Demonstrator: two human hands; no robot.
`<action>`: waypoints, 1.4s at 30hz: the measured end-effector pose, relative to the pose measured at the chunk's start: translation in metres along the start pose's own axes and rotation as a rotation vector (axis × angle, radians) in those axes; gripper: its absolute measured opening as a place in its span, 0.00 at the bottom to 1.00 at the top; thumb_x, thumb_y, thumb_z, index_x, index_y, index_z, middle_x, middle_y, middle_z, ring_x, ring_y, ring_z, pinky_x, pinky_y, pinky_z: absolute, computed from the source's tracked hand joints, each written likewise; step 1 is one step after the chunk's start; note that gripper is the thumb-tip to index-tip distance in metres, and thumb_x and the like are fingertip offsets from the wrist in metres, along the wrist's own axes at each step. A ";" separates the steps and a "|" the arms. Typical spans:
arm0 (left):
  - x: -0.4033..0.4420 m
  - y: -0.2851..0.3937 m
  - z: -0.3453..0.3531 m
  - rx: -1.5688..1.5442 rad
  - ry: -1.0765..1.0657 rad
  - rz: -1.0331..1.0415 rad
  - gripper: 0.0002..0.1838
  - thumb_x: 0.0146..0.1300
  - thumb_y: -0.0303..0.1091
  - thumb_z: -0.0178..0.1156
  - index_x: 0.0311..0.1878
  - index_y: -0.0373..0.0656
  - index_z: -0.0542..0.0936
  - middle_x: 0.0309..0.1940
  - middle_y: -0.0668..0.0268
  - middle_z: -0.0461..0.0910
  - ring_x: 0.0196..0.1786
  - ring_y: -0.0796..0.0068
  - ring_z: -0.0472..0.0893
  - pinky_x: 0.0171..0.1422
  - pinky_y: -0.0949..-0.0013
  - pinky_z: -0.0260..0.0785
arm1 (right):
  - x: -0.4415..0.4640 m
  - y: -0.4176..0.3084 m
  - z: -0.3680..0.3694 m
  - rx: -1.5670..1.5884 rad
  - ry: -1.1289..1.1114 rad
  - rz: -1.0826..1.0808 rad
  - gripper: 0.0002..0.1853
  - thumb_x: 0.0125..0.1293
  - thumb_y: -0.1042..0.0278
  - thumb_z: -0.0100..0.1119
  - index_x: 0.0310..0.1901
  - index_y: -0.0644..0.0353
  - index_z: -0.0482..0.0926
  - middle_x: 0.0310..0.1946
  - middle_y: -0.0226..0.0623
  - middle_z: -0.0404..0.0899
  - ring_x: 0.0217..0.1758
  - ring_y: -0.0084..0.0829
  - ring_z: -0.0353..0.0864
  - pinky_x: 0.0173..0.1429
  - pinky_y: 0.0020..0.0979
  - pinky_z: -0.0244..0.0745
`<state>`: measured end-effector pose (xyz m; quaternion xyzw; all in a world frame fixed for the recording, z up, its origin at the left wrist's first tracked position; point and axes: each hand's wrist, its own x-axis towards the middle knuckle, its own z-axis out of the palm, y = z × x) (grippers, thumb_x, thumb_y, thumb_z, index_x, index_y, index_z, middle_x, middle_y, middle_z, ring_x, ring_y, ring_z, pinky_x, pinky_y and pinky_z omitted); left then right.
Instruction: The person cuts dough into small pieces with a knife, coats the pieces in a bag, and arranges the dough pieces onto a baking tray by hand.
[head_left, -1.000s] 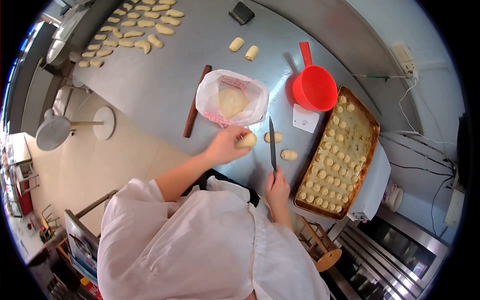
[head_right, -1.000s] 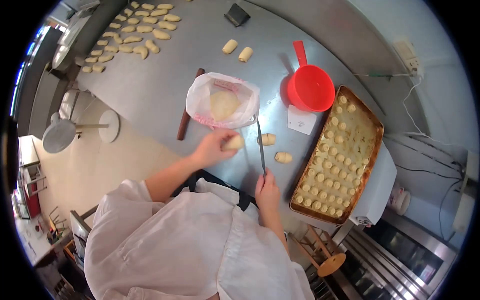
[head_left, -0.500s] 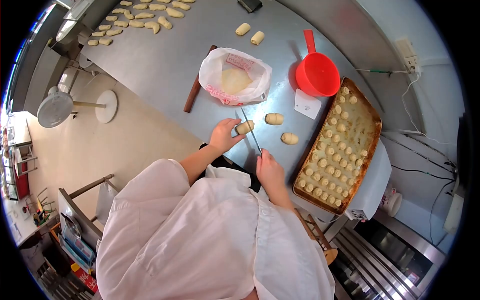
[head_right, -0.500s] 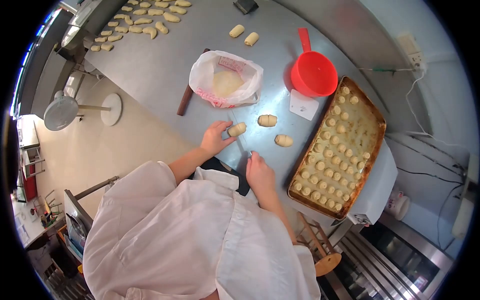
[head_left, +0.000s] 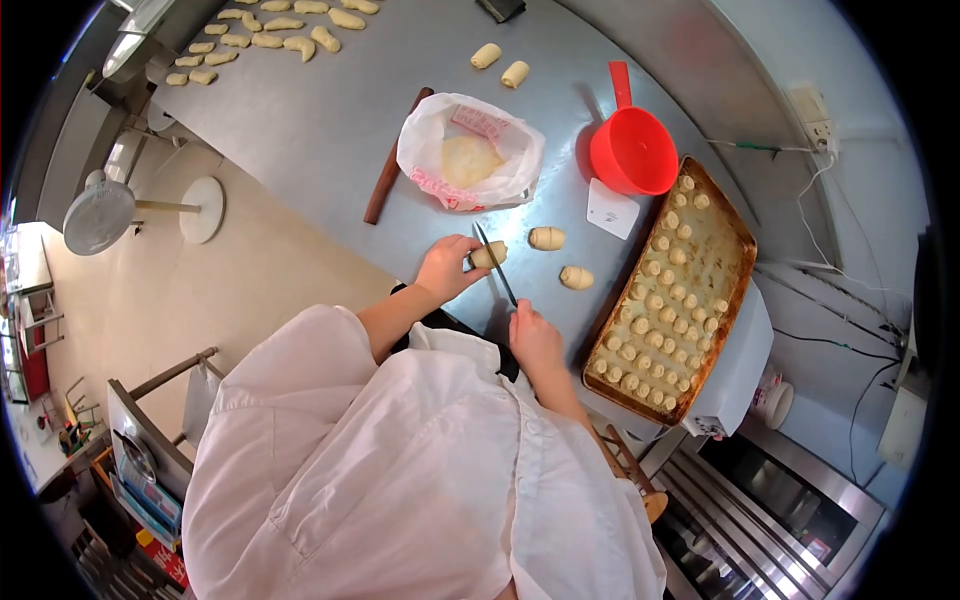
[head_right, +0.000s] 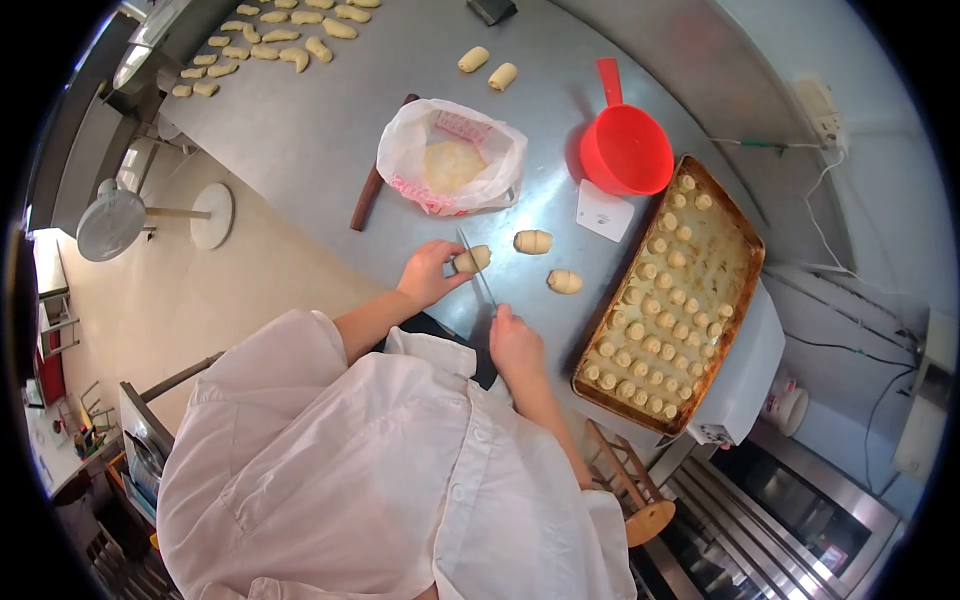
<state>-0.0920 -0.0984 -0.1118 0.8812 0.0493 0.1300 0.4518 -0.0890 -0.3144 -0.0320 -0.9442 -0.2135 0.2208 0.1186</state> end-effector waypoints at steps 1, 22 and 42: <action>0.001 0.000 0.000 0.003 0.001 -0.009 0.23 0.47 0.35 0.79 0.45 0.42 0.80 0.39 0.60 0.82 0.41 0.60 0.83 0.47 0.61 0.78 | 0.003 -0.001 -0.001 -0.023 -0.057 0.016 0.11 0.73 0.61 0.50 0.49 0.58 0.72 0.32 0.51 0.83 0.33 0.56 0.85 0.38 0.54 0.80; 0.004 0.024 -0.005 0.019 -0.072 -0.225 0.31 0.46 0.38 0.80 0.54 0.43 0.79 0.46 0.59 0.79 0.45 0.62 0.82 0.50 0.61 0.78 | 0.084 0.100 -0.052 -0.034 0.378 0.101 0.20 0.73 0.62 0.53 0.64 0.56 0.70 0.48 0.46 0.80 0.46 0.51 0.84 0.48 0.48 0.80; -0.002 0.013 0.006 0.138 -0.041 -0.030 0.20 0.45 0.28 0.73 0.44 0.43 0.81 0.39 0.59 0.81 0.46 0.52 0.80 0.51 0.57 0.75 | 0.106 0.001 -0.004 0.155 0.023 -0.297 0.22 0.56 0.72 0.63 0.55 0.53 0.77 0.47 0.42 0.77 0.48 0.48 0.83 0.48 0.46 0.81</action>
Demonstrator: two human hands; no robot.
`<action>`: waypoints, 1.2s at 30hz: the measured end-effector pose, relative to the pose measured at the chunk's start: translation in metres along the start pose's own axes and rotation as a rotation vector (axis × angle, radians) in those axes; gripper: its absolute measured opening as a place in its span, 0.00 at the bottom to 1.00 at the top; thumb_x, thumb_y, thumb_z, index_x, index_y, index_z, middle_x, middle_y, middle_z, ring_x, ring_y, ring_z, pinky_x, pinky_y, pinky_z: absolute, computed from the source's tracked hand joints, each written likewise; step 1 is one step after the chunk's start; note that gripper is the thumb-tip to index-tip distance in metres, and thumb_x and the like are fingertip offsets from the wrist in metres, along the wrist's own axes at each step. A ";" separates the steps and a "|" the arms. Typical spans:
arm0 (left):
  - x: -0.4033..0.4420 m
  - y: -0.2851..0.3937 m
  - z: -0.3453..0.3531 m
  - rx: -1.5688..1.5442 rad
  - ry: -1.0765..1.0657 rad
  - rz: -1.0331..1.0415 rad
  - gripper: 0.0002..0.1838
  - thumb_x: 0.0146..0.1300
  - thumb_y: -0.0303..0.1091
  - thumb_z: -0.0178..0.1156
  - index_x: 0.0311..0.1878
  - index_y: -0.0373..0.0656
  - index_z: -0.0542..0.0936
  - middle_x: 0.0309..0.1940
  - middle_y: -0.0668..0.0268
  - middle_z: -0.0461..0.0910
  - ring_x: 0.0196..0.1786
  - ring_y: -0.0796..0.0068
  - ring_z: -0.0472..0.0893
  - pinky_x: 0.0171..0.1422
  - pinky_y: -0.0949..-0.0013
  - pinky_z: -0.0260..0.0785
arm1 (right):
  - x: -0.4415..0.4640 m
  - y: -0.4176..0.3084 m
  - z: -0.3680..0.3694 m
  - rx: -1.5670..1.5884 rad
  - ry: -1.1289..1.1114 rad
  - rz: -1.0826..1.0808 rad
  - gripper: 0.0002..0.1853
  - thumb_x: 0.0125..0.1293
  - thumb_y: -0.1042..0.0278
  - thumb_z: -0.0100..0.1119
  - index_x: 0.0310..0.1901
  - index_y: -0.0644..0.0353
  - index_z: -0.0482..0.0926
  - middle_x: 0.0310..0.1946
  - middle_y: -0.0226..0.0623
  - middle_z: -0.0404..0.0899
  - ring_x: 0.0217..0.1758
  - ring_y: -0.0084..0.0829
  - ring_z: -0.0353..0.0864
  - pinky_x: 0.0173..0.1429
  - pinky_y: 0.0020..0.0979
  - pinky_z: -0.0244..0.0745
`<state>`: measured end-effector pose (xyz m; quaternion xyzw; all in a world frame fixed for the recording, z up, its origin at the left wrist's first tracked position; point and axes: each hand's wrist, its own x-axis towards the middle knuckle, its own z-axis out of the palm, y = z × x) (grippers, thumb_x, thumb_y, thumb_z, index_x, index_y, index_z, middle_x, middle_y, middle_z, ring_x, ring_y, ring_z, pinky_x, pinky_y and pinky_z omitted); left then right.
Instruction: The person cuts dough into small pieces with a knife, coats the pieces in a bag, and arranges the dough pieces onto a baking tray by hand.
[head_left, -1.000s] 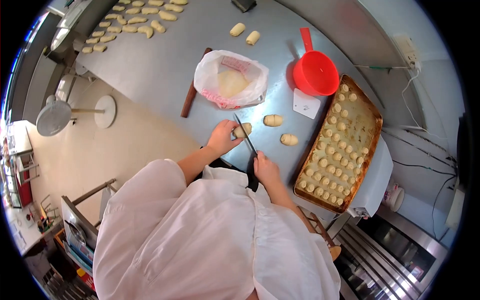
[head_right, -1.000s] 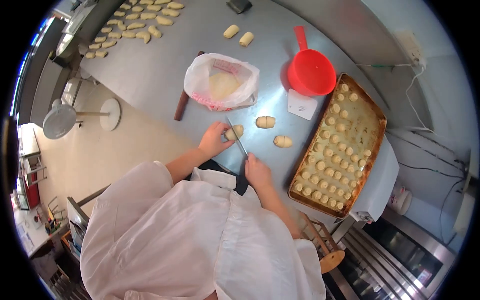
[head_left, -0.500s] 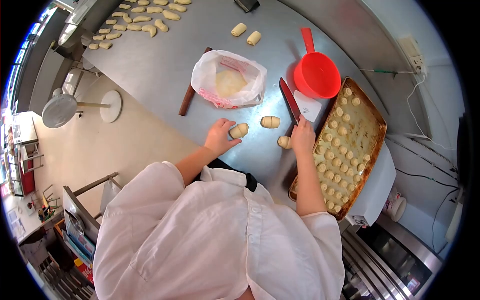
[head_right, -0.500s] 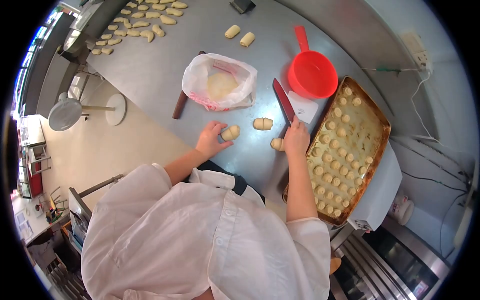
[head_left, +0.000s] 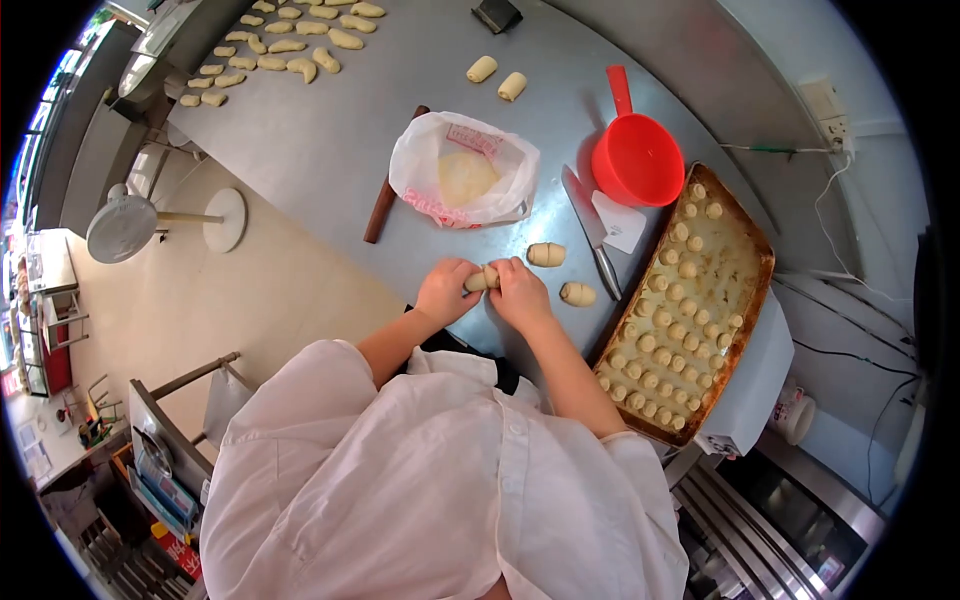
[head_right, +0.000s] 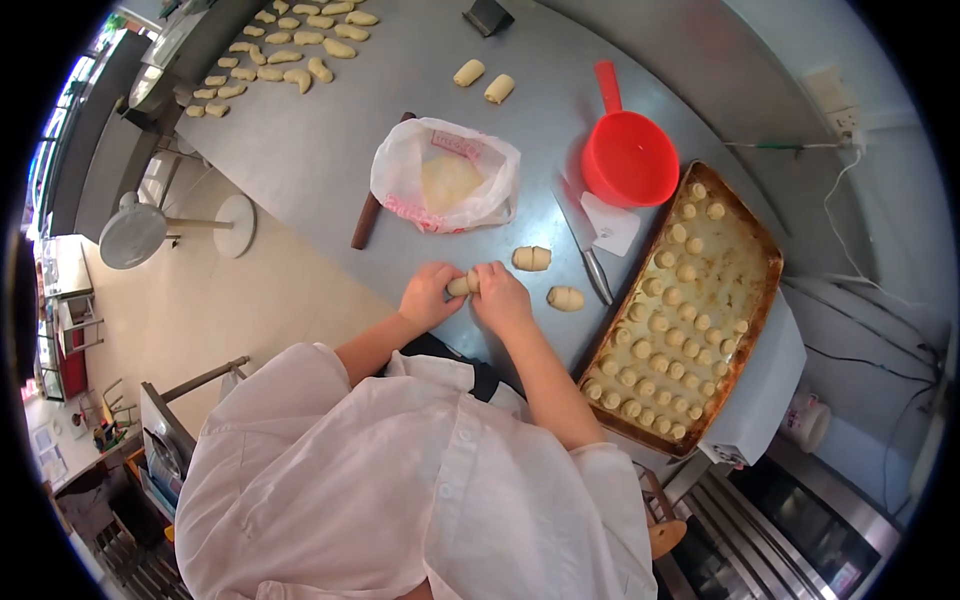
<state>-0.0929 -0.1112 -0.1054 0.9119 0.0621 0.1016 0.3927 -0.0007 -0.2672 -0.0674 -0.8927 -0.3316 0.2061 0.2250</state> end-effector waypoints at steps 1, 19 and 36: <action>0.000 0.000 -0.003 -0.014 -0.041 -0.019 0.18 0.45 0.28 0.73 0.42 0.43 0.81 0.38 0.59 0.81 0.45 0.52 0.80 0.50 0.57 0.75 | -0.003 -0.003 -0.001 0.003 0.019 0.045 0.17 0.56 0.68 0.66 0.48 0.55 0.79 0.46 0.41 0.78 0.49 0.46 0.82 0.48 0.45 0.80; 0.076 0.032 -0.075 -1.072 -0.525 -0.365 0.31 0.65 0.22 0.65 0.71 0.38 0.69 0.54 0.64 0.80 0.50 0.77 0.82 0.53 0.71 0.78 | -0.016 -0.038 -0.046 1.050 0.387 0.317 0.22 0.62 0.77 0.68 0.59 0.61 0.79 0.45 0.32 0.83 0.45 0.22 0.83 0.49 0.25 0.80; 0.140 0.093 -0.082 -1.229 -0.408 -0.889 0.29 0.73 0.26 0.52 0.76 0.52 0.66 0.61 0.68 0.76 0.50 0.75 0.81 0.43 0.72 0.75 | 0.129 0.176 -0.202 -0.055 0.499 0.329 0.17 0.65 0.61 0.63 0.53 0.56 0.83 0.43 0.50 0.86 0.47 0.50 0.85 0.52 0.44 0.81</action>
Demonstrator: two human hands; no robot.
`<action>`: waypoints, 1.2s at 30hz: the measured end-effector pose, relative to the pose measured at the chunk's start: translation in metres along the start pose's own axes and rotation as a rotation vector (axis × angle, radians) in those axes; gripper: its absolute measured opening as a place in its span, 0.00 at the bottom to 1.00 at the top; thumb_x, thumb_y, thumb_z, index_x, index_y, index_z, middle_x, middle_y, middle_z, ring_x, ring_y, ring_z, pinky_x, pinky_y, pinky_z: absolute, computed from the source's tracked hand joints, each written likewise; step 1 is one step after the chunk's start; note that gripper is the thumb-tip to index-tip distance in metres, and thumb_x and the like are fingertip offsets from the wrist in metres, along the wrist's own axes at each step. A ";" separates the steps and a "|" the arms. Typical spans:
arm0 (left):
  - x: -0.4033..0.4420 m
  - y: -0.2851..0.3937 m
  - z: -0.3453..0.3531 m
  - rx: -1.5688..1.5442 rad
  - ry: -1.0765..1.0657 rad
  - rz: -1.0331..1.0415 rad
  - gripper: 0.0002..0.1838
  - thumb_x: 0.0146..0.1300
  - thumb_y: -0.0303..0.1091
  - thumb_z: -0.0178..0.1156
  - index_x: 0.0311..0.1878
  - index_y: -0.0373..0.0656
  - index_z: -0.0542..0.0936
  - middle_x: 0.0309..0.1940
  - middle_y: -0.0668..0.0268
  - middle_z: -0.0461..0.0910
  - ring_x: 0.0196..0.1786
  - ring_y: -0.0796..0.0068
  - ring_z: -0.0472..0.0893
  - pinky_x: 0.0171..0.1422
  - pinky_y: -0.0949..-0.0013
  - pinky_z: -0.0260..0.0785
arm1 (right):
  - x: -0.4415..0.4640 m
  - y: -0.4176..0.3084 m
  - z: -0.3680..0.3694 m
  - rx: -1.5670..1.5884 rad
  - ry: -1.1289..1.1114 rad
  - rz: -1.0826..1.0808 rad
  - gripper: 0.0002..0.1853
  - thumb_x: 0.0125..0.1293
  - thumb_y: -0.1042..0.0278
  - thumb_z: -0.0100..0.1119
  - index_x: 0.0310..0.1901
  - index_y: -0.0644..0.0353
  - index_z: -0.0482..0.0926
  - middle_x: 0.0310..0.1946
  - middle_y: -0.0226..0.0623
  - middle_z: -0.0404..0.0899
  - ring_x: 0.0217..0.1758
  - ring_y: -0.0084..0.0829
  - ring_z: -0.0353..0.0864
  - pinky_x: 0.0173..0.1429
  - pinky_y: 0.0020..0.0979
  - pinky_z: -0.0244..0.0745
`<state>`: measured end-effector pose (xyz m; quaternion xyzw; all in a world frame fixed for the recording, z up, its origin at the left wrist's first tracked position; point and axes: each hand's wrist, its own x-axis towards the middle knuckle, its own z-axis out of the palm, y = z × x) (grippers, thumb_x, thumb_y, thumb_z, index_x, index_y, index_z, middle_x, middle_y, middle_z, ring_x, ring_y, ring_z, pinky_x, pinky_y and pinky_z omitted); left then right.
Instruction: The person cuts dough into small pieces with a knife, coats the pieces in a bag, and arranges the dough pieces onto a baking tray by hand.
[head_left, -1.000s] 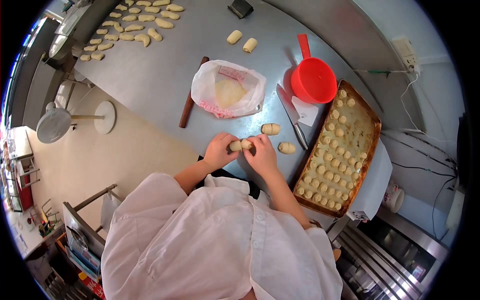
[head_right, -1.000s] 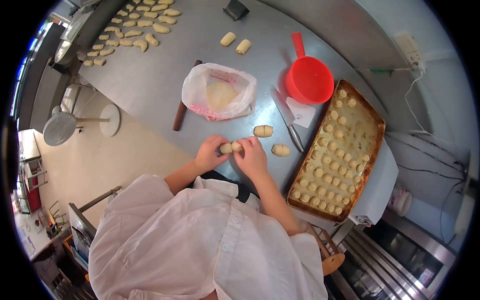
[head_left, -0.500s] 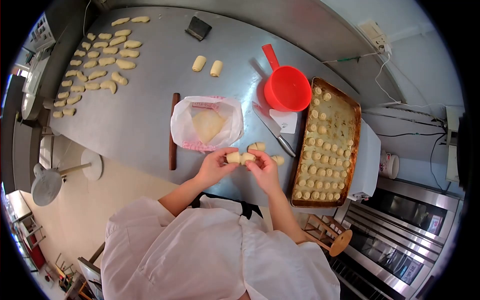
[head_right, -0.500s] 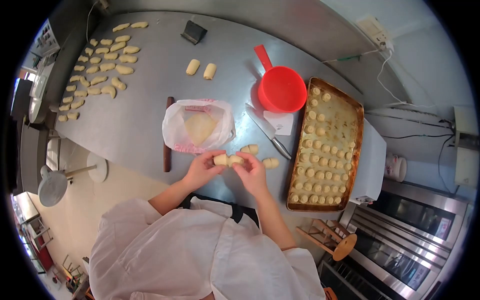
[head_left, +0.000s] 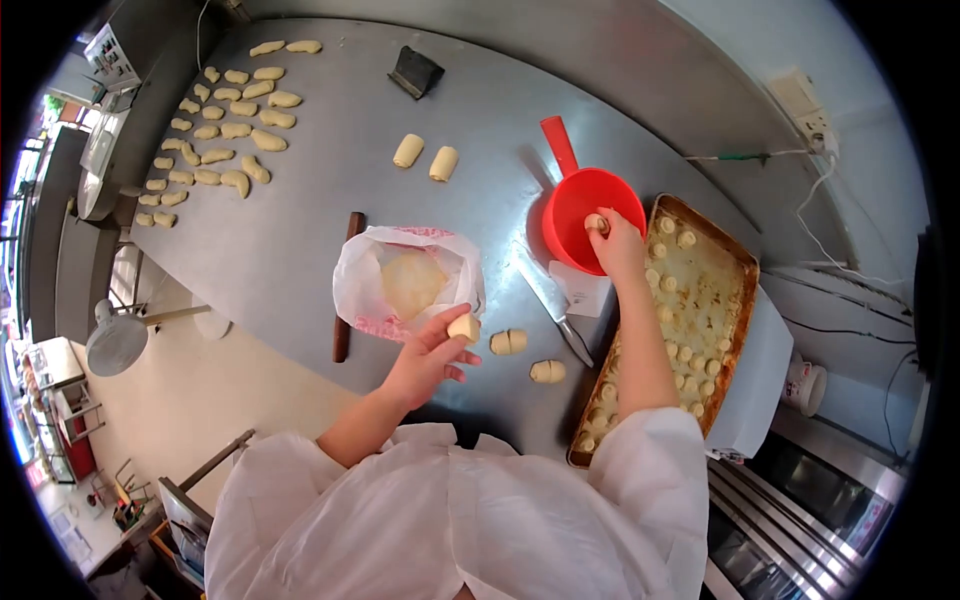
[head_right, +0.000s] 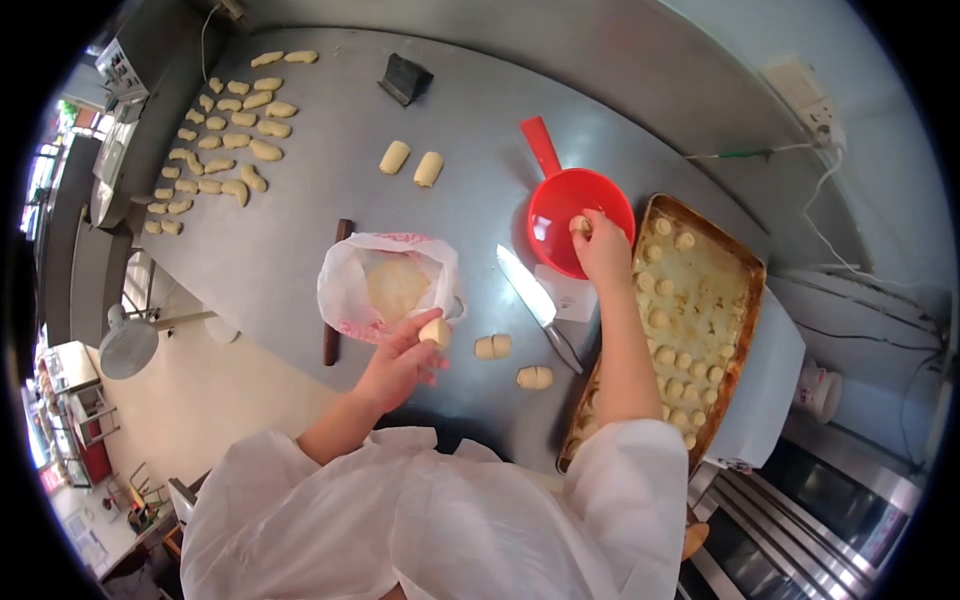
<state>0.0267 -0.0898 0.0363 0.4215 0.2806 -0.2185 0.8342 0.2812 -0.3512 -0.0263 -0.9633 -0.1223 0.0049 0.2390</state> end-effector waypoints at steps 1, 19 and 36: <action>0.001 -0.008 -0.005 0.010 -0.018 0.002 0.28 0.74 0.28 0.51 0.76 0.53 0.65 0.61 0.69 0.76 0.50 0.76 0.80 0.41 0.73 0.75 | 0.007 -0.003 0.004 -0.091 -0.067 0.026 0.15 0.67 0.57 0.59 0.48 0.56 0.85 0.37 0.49 0.86 0.45 0.50 0.85 0.50 0.47 0.81; -0.003 -0.011 -0.040 -0.386 -0.231 0.048 0.22 0.77 0.37 0.54 0.71 0.43 0.71 0.58 0.70 0.77 0.56 0.75 0.79 0.52 0.73 0.75 | -0.059 -0.078 -0.030 0.390 0.177 0.132 0.16 0.66 0.65 0.65 0.53 0.59 0.83 0.44 0.38 0.88 0.44 0.32 0.86 0.50 0.33 0.81; 0.009 0.014 -0.104 0.199 0.036 0.243 0.20 0.75 0.36 0.54 0.66 0.39 0.76 0.49 0.68 0.82 0.46 0.73 0.84 0.49 0.66 0.78 | -0.130 -0.216 0.052 0.549 -0.188 -0.019 0.17 0.64 0.71 0.63 0.54 0.62 0.80 0.45 0.46 0.84 0.49 0.43 0.84 0.54 0.41 0.78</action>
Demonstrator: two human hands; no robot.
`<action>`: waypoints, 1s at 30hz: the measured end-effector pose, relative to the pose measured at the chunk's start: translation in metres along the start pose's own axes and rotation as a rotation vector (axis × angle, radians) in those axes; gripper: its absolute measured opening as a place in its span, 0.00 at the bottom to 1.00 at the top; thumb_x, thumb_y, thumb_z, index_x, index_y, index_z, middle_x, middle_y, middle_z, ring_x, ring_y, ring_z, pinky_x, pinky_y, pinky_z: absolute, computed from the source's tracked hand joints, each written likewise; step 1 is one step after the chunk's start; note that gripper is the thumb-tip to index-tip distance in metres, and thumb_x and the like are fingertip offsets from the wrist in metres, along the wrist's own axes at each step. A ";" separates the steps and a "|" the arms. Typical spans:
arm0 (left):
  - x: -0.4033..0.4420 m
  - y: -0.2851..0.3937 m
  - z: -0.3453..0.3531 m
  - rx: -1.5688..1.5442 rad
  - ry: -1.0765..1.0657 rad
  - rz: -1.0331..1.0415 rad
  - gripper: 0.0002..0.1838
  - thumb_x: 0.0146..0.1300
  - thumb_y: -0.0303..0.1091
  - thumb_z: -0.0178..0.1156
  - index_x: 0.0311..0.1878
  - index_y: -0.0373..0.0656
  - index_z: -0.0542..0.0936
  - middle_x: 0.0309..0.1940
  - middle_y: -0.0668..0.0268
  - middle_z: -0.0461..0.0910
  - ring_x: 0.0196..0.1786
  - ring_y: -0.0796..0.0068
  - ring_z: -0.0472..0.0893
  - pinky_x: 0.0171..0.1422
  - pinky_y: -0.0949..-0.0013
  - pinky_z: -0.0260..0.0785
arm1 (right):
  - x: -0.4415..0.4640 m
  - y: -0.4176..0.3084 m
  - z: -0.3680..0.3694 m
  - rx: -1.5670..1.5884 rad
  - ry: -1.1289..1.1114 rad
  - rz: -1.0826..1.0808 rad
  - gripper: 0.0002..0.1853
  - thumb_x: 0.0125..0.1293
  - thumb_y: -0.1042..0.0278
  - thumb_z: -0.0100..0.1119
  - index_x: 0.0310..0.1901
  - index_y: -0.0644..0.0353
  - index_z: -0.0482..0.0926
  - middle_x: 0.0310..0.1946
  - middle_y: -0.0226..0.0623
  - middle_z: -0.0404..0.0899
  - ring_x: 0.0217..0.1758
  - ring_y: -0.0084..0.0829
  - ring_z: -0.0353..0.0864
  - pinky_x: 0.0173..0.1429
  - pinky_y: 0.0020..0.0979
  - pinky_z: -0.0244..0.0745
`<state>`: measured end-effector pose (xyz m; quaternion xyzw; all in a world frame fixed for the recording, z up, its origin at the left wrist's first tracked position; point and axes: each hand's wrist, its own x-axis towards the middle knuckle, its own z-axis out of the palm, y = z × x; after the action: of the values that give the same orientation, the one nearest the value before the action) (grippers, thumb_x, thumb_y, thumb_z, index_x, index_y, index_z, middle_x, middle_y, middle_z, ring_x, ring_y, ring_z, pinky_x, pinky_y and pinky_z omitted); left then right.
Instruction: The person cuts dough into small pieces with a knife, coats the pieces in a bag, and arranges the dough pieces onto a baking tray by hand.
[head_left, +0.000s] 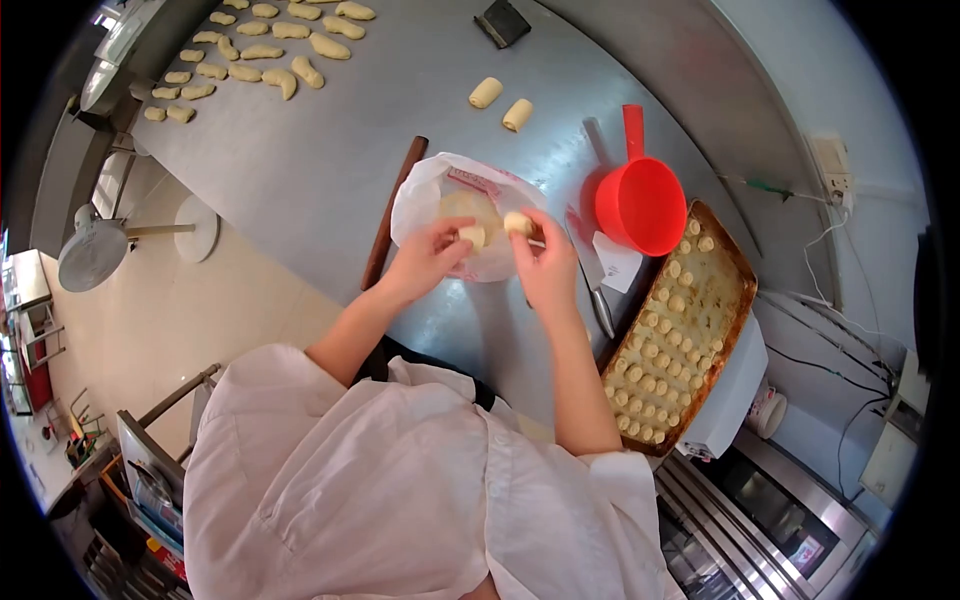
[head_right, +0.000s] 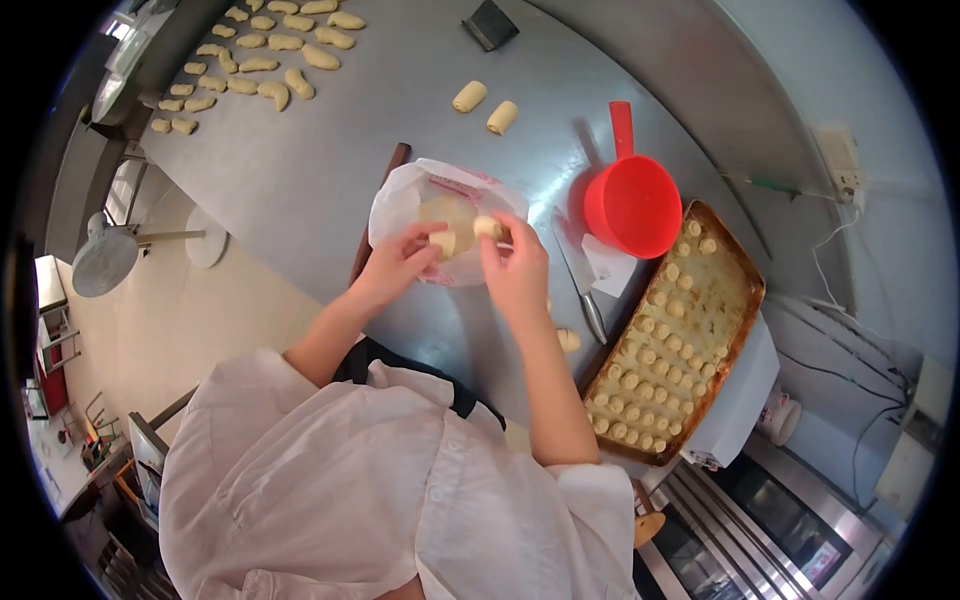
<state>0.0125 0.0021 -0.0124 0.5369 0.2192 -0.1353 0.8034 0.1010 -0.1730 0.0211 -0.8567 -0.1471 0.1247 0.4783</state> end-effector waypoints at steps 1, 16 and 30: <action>0.014 0.002 -0.005 0.215 0.081 0.106 0.20 0.73 0.35 0.56 0.65 0.41 0.77 0.48 0.66 0.83 0.45 0.71 0.85 0.50 0.66 0.78 | 0.016 0.011 0.019 0.239 -0.006 0.062 0.16 0.65 0.70 0.63 0.54 0.62 0.80 0.44 0.46 0.84 0.48 0.41 0.84 0.53 0.41 0.78; 0.058 -0.026 -0.015 1.313 0.396 0.505 0.14 0.59 0.33 0.65 0.50 0.49 0.83 0.46 0.66 0.83 0.44 0.62 0.85 0.46 0.60 0.80 | 0.048 0.051 0.054 -0.609 -0.141 -0.148 0.17 0.59 0.70 0.64 0.52 0.56 0.80 0.44 0.40 0.85 0.55 0.45 0.80 0.55 0.44 0.78; 0.090 -0.019 -0.023 1.330 0.408 0.499 0.15 0.59 0.32 0.65 0.50 0.46 0.82 0.46 0.64 0.82 0.46 0.61 0.84 0.49 0.58 0.80 | 0.070 0.058 0.074 -0.682 0.007 -0.432 0.12 0.65 0.70 0.55 0.48 0.55 0.82 0.45 0.37 0.85 0.50 0.41 0.84 0.54 0.40 0.81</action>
<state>0.0776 0.0173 -0.0797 0.9588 0.1072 0.0499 0.2585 0.1476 -0.1179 -0.0714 -0.9162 -0.3550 -0.0375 0.1822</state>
